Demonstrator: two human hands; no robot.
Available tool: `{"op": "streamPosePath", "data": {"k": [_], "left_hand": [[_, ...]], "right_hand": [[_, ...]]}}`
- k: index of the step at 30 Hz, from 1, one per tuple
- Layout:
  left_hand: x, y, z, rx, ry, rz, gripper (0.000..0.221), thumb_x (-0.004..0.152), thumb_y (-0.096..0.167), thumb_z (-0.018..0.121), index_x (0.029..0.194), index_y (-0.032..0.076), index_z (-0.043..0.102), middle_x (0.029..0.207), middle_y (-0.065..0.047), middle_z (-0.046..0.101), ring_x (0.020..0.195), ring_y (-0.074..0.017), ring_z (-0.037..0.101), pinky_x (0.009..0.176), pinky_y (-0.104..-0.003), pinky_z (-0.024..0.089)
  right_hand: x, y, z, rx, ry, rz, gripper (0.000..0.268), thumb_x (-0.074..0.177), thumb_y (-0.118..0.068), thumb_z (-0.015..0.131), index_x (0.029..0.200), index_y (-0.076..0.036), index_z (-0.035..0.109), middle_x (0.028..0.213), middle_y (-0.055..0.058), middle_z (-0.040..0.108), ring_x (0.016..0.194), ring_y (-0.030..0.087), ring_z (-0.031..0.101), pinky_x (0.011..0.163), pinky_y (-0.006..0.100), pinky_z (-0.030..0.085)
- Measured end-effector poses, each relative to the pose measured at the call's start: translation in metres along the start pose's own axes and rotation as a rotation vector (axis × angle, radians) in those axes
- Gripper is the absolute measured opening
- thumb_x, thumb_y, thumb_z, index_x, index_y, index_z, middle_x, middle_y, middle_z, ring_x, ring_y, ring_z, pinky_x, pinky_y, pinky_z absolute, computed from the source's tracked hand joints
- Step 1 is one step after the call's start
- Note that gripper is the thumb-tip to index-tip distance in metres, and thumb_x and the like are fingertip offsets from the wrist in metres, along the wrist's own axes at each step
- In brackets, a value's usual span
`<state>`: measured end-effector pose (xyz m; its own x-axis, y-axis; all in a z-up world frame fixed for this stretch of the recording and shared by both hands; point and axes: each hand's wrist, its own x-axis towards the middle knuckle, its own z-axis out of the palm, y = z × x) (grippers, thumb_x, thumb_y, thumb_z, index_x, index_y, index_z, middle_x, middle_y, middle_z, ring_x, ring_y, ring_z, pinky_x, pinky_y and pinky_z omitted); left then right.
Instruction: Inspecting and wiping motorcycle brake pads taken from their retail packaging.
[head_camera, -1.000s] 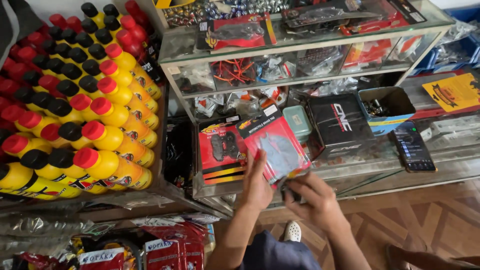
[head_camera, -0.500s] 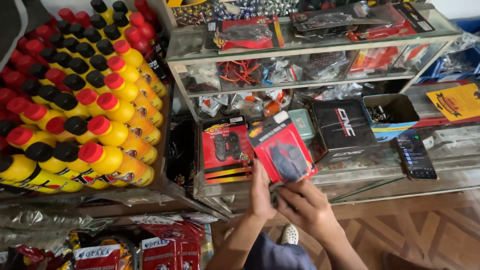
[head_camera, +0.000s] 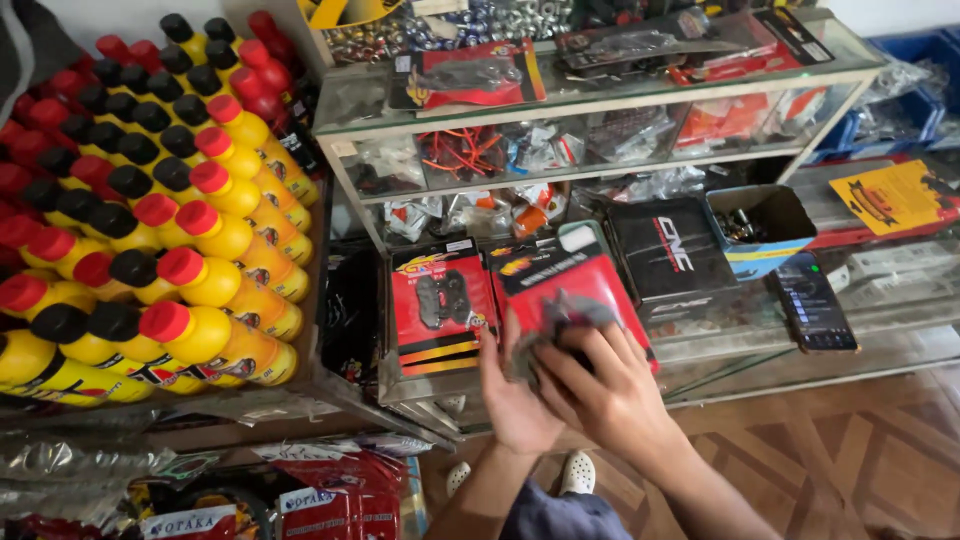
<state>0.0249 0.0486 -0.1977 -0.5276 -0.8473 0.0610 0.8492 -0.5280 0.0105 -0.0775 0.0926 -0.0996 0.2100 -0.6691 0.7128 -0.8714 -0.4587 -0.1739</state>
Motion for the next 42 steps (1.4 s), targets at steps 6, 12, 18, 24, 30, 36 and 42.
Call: {"op": "streamPosePath", "data": {"k": [6, 12, 18, 24, 30, 36, 42], "left_hand": [[0.004, 0.001, 0.031, 0.364, -0.055, 0.119, 0.051, 0.108, 0.032, 0.044, 0.155, 0.012, 0.04, 0.142, -0.011, 0.059, 0.123, -0.0237, 0.061, 0.099, -0.04, 0.051], [0.005, -0.018, 0.018, 0.517, -0.024, 0.167, 0.049, 0.107, 0.026, 0.049, 0.153, 0.009, 0.042, 0.144, -0.01, 0.057, 0.128, -0.0193, 0.055, 0.108, -0.036, 0.043], [0.014, 0.002, -0.011, 0.686, 0.282, 0.243, 0.077, 0.099, 0.038, 0.056, 0.161, 0.005, 0.024, 0.17, -0.012, 0.027, 0.151, -0.0209, 0.027, 0.12, -0.039, 0.021], [0.021, 0.0, -0.031, 0.717, 0.328, 0.209, 0.075, 0.096, 0.034, 0.06, 0.159, 0.007, 0.032, 0.17, -0.006, 0.029, 0.154, -0.0179, 0.026, 0.121, -0.037, 0.021], [0.024, 0.015, -0.015, 0.958, 0.359, 0.182, 0.079, 0.1, 0.044, 0.048, 0.161, 0.003, 0.02, 0.171, -0.013, 0.023, 0.156, -0.0205, 0.026, 0.121, -0.031, 0.024], [0.035, -0.028, 0.028, 1.445, 0.072, 0.484, 0.066, 0.109, 0.029, 0.036, 0.161, -0.001, 0.009, 0.171, -0.022, 0.014, 0.147, -0.0308, 0.036, 0.117, -0.038, 0.031], [0.014, -0.037, 0.064, 1.732, -0.24, 0.399, 0.094, 0.102, 0.051, 0.043, 0.159, -0.006, -0.005, 0.158, -0.04, 0.016, 0.14, -0.0555, 0.03, 0.113, -0.066, 0.023]], "right_hand": [[-0.016, 0.024, 0.0, 0.004, 0.212, 0.226, 0.021, 0.079, 0.007, 0.076, 0.099, 0.004, 0.073, 0.11, 0.017, 0.063, 0.091, 0.031, 0.059, 0.08, 0.04, 0.05], [0.032, 0.015, -0.012, 0.186, 0.146, -0.077, 0.029, 0.081, 0.005, 0.069, 0.109, 0.012, 0.062, 0.108, 0.022, 0.068, 0.093, 0.036, 0.069, 0.082, 0.045, 0.055], [-0.023, 0.024, -0.002, 0.175, 0.05, 0.111, 0.034, 0.081, 0.002, 0.069, 0.114, 0.008, 0.069, 0.129, 0.024, 0.067, 0.122, 0.038, 0.067, 0.106, 0.045, 0.054], [-0.03, 0.034, -0.003, 0.088, -0.077, -0.057, 0.043, 0.081, -0.001, 0.067, 0.124, 0.003, 0.068, 0.139, 0.016, 0.065, 0.136, 0.035, 0.059, 0.112, 0.045, 0.05], [-0.058, 0.056, 0.007, 0.55, 0.467, 0.976, 0.031, 0.104, 0.001, 0.049, 0.129, 0.005, 0.067, 0.113, 0.011, 0.072, 0.093, 0.014, 0.062, 0.082, 0.025, 0.051], [-0.088, 0.047, 0.043, 1.246, 0.75, 0.922, 0.049, 0.099, 0.002, 0.054, 0.148, 0.002, 0.051, 0.122, 0.011, 0.062, 0.098, 0.012, 0.058, 0.094, 0.025, 0.047], [-0.078, 0.021, 0.039, 0.358, 0.563, 0.602, 0.041, 0.099, -0.003, 0.051, 0.138, 0.006, 0.054, 0.139, 0.021, 0.06, 0.119, 0.029, 0.062, 0.107, 0.039, 0.049]]}}
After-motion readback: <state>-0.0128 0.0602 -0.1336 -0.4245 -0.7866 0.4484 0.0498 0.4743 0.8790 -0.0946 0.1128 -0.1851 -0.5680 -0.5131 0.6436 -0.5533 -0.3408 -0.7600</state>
